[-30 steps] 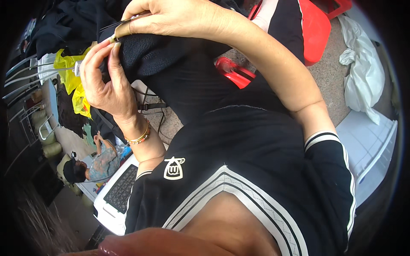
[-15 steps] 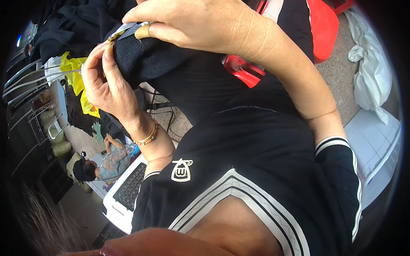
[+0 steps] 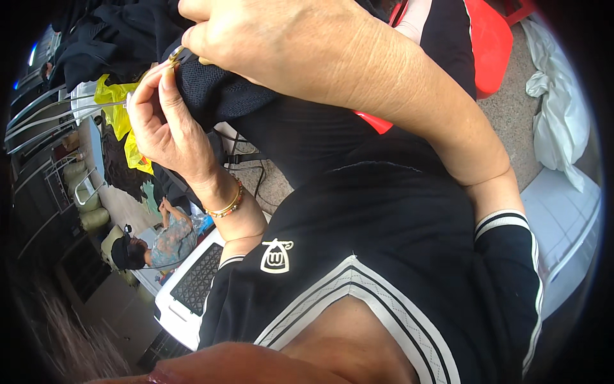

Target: Sewing buttons onto black garments using a needle and thread.

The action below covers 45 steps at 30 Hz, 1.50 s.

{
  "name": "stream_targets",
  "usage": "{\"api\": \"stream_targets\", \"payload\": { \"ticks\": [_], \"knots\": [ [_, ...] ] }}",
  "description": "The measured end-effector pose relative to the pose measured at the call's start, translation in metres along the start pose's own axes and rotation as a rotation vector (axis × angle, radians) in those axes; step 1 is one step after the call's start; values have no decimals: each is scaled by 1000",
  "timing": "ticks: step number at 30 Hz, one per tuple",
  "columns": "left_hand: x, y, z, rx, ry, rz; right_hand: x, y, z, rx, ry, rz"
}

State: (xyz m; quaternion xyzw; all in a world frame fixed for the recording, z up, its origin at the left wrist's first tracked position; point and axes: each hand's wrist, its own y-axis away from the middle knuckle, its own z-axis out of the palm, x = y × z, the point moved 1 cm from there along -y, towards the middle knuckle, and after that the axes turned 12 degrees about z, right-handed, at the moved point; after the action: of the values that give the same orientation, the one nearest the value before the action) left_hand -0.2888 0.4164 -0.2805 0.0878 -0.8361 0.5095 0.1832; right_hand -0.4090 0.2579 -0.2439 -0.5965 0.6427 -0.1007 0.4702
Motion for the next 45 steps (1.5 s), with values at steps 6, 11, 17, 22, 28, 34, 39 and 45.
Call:
{"api": "stream_targets", "payload": {
  "ticks": [6,11,17,22,28,34,39,45],
  "knots": [
    [1,2,3,27,11,-2,3,-1,12,151,581,-349],
    [3,5,5,50,6,-36,0,3,13,35,410,-210],
    [5,7,2,104,229,-152,-4,5,12,29,19,-14],
    [-21,-1,-37,310,65,-156,2,1,3,-81,-121,97],
    [-37,33,-79,-64,328,-482,9,-1,0,-247,-409,350],
    [-14,42,-79,-67,414,-689,29,9,23,-276,-269,389],
    [-15,30,-75,-82,501,-665,34,10,9,-251,-402,408],
    [-8,14,-60,-273,384,-555,34,5,-10,-180,-358,462]
  ]
}}
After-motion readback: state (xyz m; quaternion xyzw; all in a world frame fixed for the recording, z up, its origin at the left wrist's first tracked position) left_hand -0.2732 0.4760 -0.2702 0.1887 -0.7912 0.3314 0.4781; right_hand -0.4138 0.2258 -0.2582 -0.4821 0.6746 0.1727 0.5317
